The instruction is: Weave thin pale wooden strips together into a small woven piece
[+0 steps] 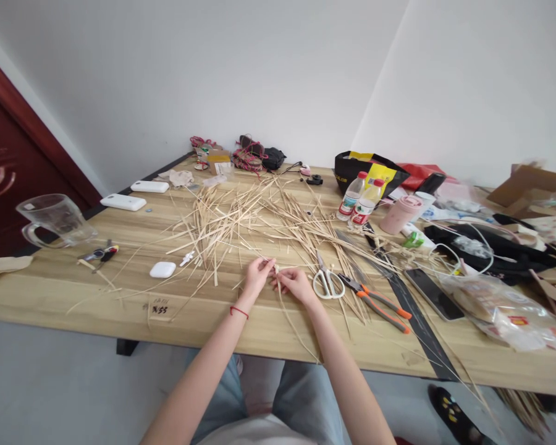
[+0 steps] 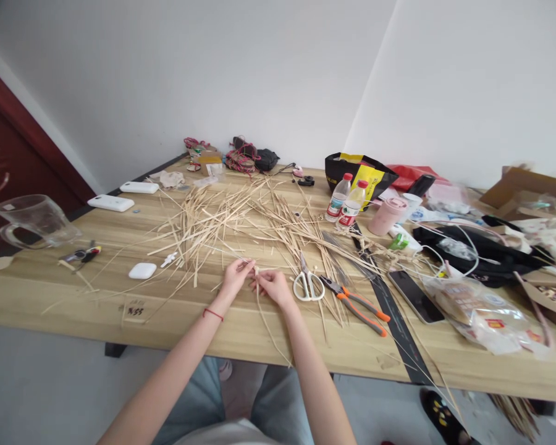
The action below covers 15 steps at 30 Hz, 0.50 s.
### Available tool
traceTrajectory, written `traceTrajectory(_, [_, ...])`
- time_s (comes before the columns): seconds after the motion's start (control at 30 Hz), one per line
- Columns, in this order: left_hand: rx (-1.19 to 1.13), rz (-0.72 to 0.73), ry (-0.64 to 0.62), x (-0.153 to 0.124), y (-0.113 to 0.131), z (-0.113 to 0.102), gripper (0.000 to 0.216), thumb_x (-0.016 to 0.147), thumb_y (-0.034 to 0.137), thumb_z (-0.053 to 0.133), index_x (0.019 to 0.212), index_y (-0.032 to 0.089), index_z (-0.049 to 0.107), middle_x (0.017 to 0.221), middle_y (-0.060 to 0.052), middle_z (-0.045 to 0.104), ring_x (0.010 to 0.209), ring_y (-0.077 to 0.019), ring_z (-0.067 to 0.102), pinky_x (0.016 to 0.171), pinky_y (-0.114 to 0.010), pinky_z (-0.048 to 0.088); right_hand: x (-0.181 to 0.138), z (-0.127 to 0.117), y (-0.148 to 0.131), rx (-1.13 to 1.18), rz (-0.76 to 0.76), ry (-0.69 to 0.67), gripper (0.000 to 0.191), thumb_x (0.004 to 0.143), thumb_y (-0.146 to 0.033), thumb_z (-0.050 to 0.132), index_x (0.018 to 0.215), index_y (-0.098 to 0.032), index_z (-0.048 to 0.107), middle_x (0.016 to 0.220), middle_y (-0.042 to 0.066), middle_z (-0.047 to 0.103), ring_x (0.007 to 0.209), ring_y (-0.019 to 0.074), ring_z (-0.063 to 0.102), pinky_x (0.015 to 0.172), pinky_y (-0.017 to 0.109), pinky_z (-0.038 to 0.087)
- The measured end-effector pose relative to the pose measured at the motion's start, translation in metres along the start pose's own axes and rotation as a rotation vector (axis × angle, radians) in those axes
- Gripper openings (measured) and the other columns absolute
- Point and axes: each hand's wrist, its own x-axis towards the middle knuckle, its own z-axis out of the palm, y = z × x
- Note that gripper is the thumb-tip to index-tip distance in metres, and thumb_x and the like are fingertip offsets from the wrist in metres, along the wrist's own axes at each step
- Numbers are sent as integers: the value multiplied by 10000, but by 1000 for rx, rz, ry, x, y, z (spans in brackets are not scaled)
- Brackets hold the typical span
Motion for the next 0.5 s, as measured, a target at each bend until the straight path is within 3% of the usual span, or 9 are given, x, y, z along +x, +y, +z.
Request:
traceTrajectory(0.3, [90,66,-3,-2,1,3,305,707,440,672,773,156,585,658,-9,608,621,-149,600,601,-271,521,-1,2,0,52,24,48,435,627,-541,718,767,-132,677,674,72,720,513,144,631,464,233,494])
traceTrajectory(0.43, [158,130,34,-1,2,0,267,748,416,643,816,159,614,719,-28,635,668,-150,603,647,-259,496,-5,0,-7,23,21,18,436,682,-567,665,746,-136,679,651,63,707,432,122,585,407,223,455])
traceTrajectory(0.5, [161,147,55,0,4,-2,276,766,409,626,882,158,635,812,-50,655,719,-156,607,674,-260,491,-6,-6,-10,13,-28,102,450,741,-580,600,718,-136,672,555,36,658,356,99,496,359,219,381])
